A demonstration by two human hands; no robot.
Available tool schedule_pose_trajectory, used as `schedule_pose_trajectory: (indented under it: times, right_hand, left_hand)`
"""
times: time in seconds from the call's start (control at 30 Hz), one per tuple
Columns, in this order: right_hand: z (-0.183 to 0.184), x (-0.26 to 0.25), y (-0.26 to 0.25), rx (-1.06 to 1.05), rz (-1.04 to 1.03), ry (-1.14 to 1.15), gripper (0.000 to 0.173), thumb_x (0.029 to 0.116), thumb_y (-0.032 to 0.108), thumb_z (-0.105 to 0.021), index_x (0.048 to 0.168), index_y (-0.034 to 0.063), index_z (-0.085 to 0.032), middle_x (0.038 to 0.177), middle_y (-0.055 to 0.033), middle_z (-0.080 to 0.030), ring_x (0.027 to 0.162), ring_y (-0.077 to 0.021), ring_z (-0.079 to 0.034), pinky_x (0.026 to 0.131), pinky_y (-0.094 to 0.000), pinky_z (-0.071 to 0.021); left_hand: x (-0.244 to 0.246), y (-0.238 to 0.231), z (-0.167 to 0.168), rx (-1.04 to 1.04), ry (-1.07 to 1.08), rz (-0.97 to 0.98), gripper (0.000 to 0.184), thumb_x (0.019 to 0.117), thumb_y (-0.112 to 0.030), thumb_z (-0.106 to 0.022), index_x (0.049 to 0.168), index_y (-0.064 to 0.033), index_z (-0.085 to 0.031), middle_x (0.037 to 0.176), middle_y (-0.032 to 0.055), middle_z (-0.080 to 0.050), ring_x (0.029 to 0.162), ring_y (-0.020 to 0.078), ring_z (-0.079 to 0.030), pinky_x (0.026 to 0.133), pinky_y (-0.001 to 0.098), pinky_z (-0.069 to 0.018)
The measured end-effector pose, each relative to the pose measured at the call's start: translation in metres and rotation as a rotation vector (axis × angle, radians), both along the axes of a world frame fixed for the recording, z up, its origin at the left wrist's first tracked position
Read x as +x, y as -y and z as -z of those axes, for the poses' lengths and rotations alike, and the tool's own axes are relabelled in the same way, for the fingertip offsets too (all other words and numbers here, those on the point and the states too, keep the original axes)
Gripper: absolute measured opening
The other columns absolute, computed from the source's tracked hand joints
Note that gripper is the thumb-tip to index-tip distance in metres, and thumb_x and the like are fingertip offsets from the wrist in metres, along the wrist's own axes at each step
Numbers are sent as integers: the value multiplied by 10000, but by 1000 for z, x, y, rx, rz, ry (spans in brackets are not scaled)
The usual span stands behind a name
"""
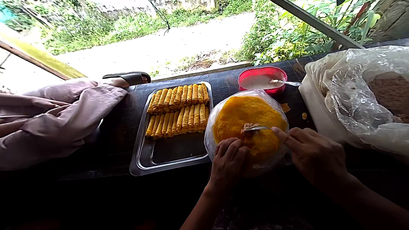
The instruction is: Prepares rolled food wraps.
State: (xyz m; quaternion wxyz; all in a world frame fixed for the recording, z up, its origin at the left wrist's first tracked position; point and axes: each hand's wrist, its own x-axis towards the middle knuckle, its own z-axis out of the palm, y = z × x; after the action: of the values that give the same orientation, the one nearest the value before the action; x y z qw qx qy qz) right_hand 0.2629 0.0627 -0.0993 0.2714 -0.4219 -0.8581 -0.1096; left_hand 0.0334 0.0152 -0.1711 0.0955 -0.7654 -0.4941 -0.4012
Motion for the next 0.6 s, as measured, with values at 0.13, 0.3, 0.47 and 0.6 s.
schedule_pose_trajectory:
  times: [0.13,0.3,0.47,0.6]
  right_hand:
    - [9,-10,-6,16,-7,22,491,862,-71,-533,1209,176,-777,758,-74,-651,609,-262,-607,448,-350,-390]
    - [-7,3,-14,-49,-14,-67,447,922,-3,-502,1196,211,-784,813,-84,-693,635,-275,-647,464,-393,-443]
    - [6,-2,-11,-89,-40,-77,464,884,-28,-514,1179,196,-792,773,-79,-680,634,-273,-655,470,-386,-464]
    - [-27,25,-15,-129,17,-136,381,990,85,-497,1233,220,-758,856,-91,-700,686,-299,-680,508,-489,-513]
  left_hand:
    - [-1,0,-1,-10,-9,-1,123,1018,-216,-575,1044,-145,-672,1119,32,-704,1171,196,-622,1065,327,-451]
    - [0,1,0,-18,2,2,103,999,-200,-600,1045,-149,-678,1123,32,-703,1178,194,-618,1068,317,-449]
    - [1,0,1,5,-6,-8,122,1015,-235,-588,1033,-149,-674,1111,26,-704,1171,191,-619,1065,320,-447]
    - [-1,1,-2,-36,-8,18,108,974,-181,-603,1062,-164,-663,1137,25,-689,1189,195,-603,1077,324,-442]
